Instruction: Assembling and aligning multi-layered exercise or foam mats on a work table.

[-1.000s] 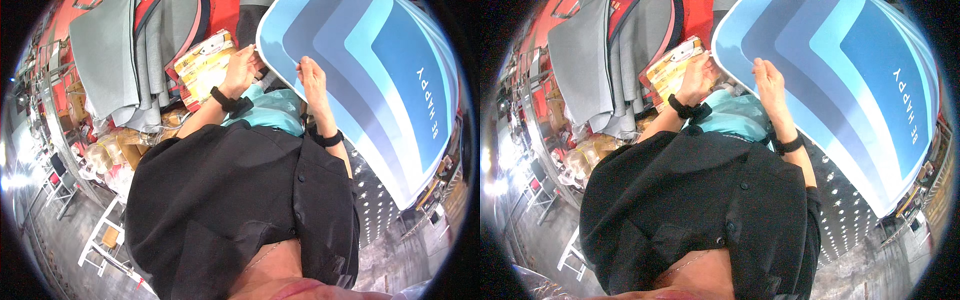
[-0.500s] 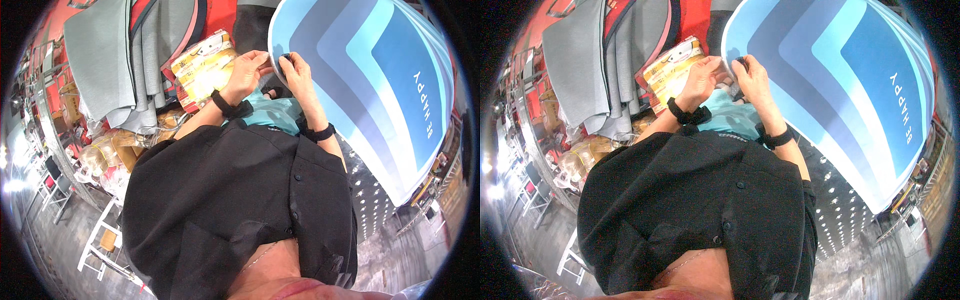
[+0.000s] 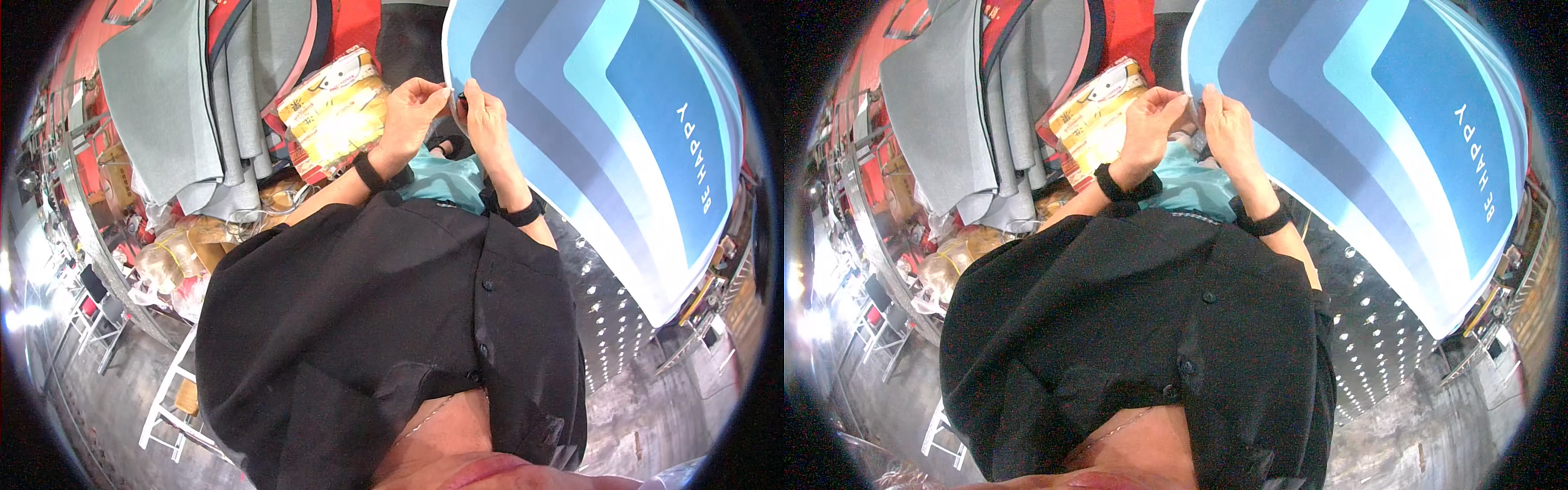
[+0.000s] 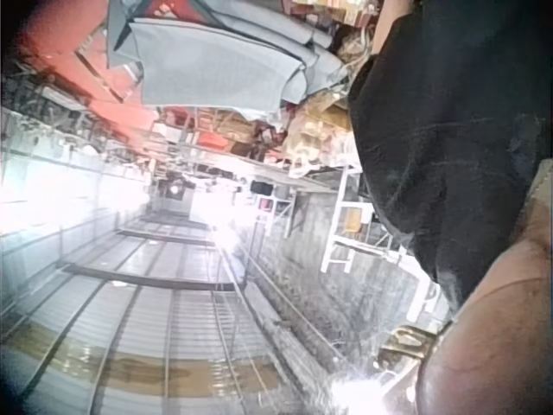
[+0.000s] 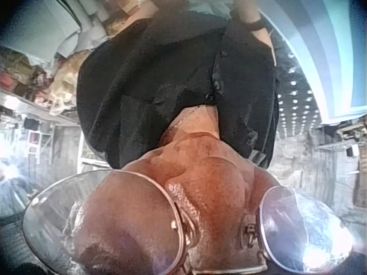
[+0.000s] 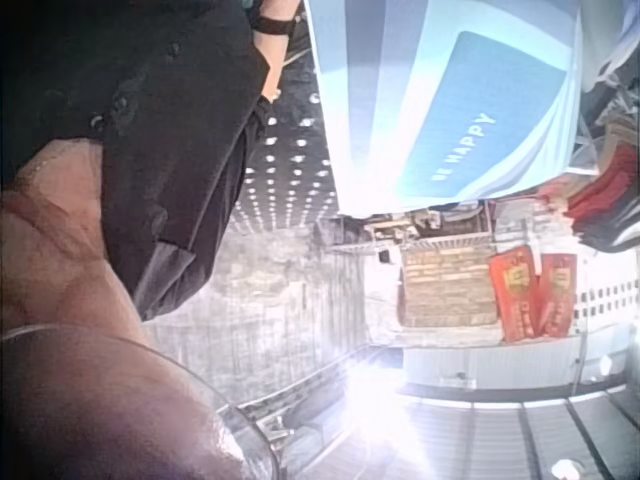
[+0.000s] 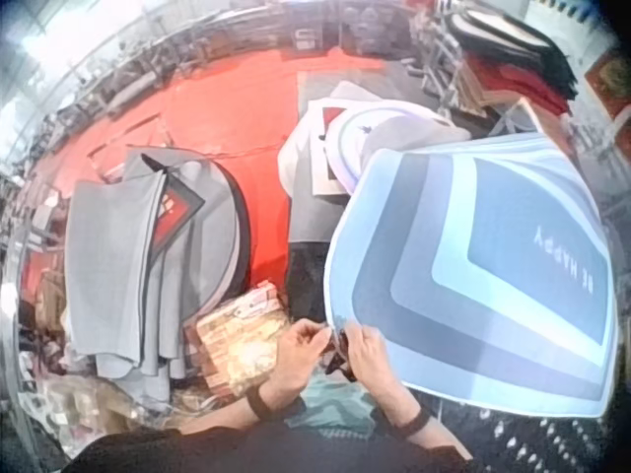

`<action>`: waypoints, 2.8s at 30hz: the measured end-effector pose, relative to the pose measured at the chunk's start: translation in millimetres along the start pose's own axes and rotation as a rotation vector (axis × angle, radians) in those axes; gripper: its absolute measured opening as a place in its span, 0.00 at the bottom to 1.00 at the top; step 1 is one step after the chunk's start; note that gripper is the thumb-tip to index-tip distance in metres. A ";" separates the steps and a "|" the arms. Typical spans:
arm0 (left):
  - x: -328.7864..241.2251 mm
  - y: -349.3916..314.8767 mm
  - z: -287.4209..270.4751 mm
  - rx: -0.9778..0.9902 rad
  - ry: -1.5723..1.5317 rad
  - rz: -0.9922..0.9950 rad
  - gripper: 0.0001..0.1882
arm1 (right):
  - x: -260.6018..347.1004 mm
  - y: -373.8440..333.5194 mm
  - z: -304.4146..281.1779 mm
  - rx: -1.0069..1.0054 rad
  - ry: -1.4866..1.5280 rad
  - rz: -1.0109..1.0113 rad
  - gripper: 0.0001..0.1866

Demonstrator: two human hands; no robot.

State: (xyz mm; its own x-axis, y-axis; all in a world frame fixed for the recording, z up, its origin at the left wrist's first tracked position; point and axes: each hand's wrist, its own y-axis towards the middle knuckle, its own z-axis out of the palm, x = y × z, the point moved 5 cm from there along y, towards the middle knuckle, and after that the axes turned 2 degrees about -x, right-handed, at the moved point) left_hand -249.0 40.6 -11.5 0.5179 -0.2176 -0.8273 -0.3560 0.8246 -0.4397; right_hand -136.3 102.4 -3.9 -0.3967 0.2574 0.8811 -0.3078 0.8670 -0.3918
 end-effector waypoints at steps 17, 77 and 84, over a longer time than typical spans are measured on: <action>2.6 3.6 -1.8 -0.015 -0.068 -0.062 0.07 | 0.2 2.7 2.2 -0.049 -0.153 -0.146 0.23; 86.0 57.2 -53.3 0.088 -0.021 -0.345 0.35 | -199.7 -177.7 -251.3 -1.172 0.446 0.364 0.17; 54.2 38.3 -19.8 0.001 0.147 -0.134 0.25 | -272.7 -237.3 -299.6 -1.426 0.674 0.539 0.13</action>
State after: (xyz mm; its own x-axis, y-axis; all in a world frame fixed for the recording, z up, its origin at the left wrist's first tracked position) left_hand -250.0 50.0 -80.1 0.4410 -0.3998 -0.8035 -0.2902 0.7837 -0.5492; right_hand 304.1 -45.7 -71.9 0.3481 0.4331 0.8314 0.8649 0.1938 -0.4631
